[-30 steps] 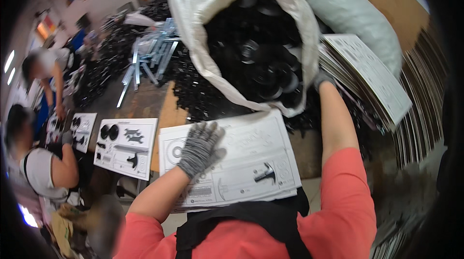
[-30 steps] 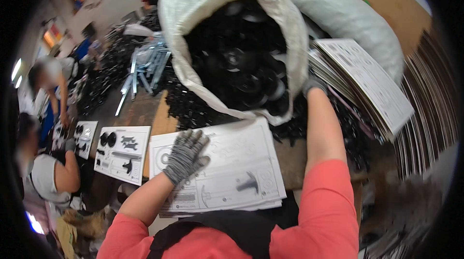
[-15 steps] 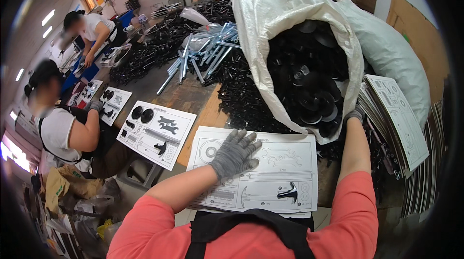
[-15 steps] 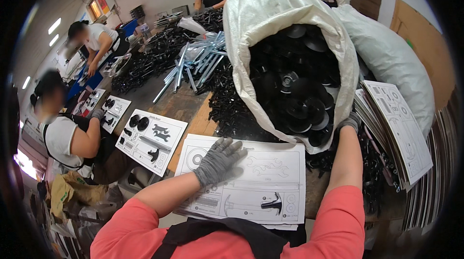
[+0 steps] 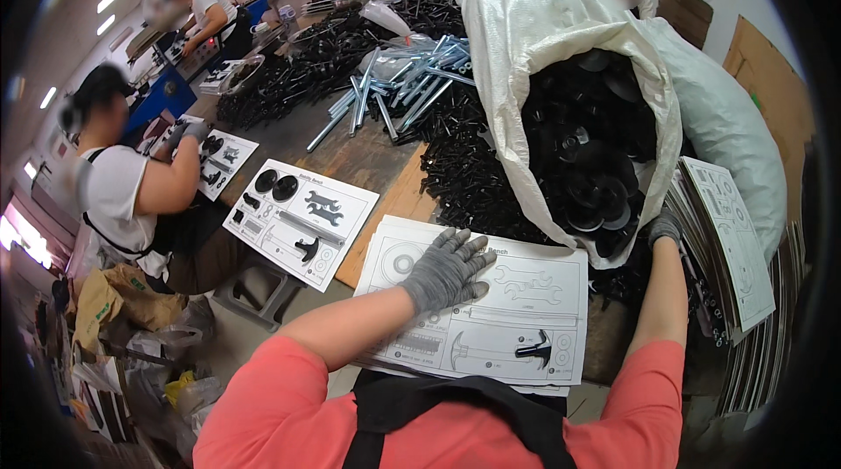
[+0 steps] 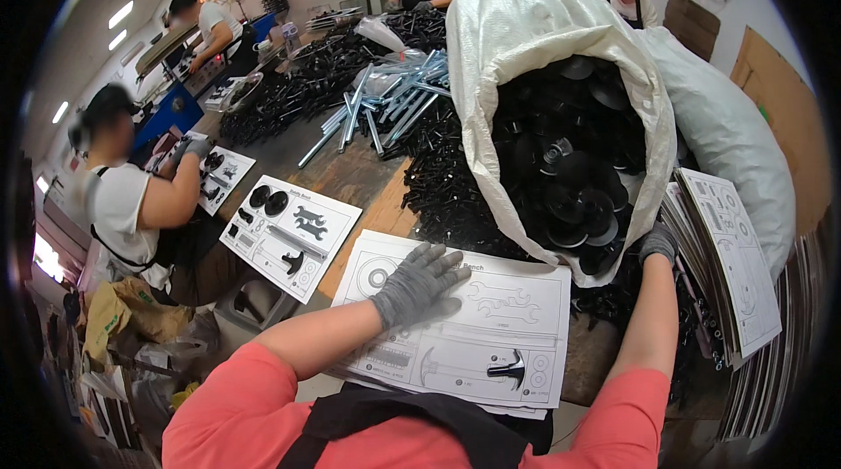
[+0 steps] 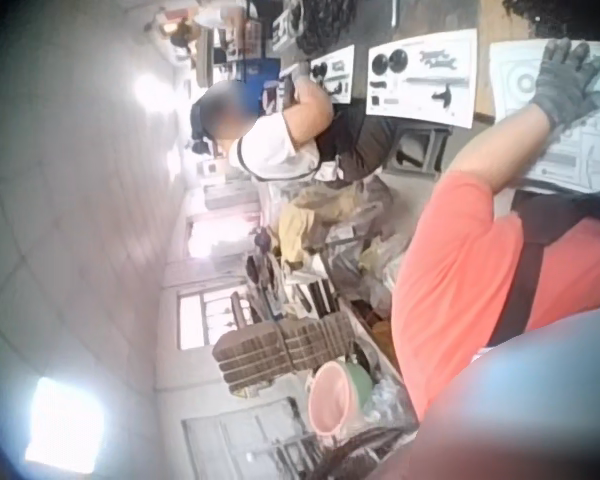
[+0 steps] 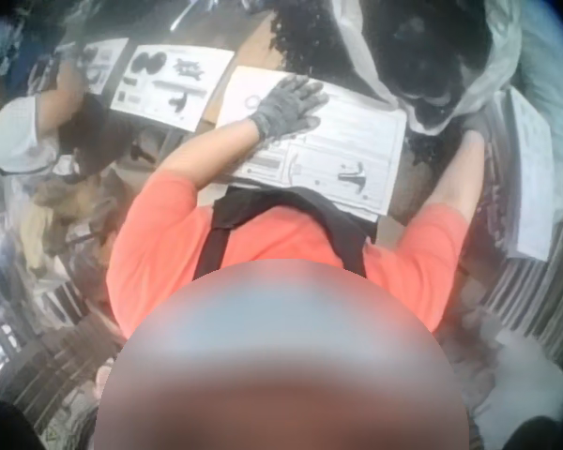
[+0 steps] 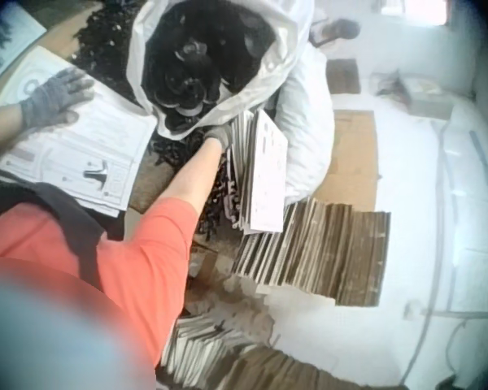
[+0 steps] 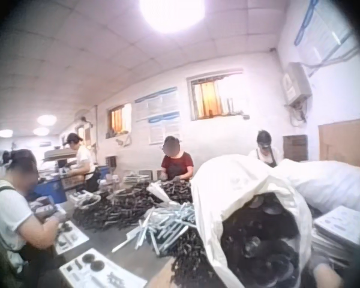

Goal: The person picks small black hardware parts from a bulk bag and places them into designated slots on a cardboard template. The person repeatedly fills the slots and stacks completed templates on the table.

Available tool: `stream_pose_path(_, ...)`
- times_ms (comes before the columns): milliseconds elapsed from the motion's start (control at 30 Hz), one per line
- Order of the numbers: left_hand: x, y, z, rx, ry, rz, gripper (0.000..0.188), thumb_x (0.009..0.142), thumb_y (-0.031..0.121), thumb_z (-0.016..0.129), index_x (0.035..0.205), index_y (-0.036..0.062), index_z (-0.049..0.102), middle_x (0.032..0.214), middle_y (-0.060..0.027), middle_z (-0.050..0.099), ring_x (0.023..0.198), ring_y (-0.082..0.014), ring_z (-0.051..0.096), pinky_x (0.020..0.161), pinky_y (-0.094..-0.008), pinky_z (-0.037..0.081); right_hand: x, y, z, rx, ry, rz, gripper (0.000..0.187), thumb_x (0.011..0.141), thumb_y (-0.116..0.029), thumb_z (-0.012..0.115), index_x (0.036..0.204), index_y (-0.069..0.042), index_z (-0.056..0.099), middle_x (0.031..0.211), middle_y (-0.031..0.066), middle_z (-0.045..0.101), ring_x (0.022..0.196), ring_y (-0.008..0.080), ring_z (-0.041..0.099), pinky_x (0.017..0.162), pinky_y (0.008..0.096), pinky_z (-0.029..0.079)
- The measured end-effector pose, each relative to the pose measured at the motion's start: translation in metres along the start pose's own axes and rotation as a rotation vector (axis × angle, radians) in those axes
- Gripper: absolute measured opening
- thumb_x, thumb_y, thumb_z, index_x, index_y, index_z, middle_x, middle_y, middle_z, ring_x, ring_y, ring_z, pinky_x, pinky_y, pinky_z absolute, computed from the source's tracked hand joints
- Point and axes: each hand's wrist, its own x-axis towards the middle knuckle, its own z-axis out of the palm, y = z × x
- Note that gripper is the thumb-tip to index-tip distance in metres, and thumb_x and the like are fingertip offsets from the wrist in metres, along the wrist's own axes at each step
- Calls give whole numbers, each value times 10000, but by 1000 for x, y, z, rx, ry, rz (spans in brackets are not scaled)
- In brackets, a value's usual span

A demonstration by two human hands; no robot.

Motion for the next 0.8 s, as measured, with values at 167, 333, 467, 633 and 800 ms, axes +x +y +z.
stream_pose_path(167,2,-1,1,41,-45,-20,600,873,499,371,1366,157,368,1440,-90,299,1357,-291,192,1118,-412,77,-4,26,7,53,288,-165,377,893,-228,362,1202,-87,525,1141,209,567,1071,369,533,884,433,427)
stream_pose_path(333,0,-7,20,13,148,47,603,867,525,377,1334,144,418,1413,-124,342,1323,-331,268,1106,-443,102,20,84,30,180,406,-226,320,899,-229,419,1060,-22,603,1062,226,598,1022,354,560,859,409,430)
stream_pose_path(467,0,-7,21,33,133,37,604,868,527,375,1329,140,424,1408,-117,352,1324,-329,267,1105,-444,103,-47,70,1,75,491,-192,249,883,-145,481,1045,-2,605,1047,209,609,1004,315,575,860,372,434)
stream_pose_path(633,3,-1,6,48,26,34,618,881,525,355,1366,143,369,1434,-110,307,1340,-318,225,1109,-412,97,-38,113,20,234,616,-330,237,881,-107,509,1093,-39,588,1066,172,607,1010,295,568,893,366,421)
stream_pose_path(800,4,-8,17,-37,148,77,600,841,483,468,1311,112,440,1385,-136,379,1307,-331,285,1101,-424,139,-85,115,4,537,734,-260,235,885,-175,538,1069,-36,583,999,128,621,897,229,576,809,325,440)
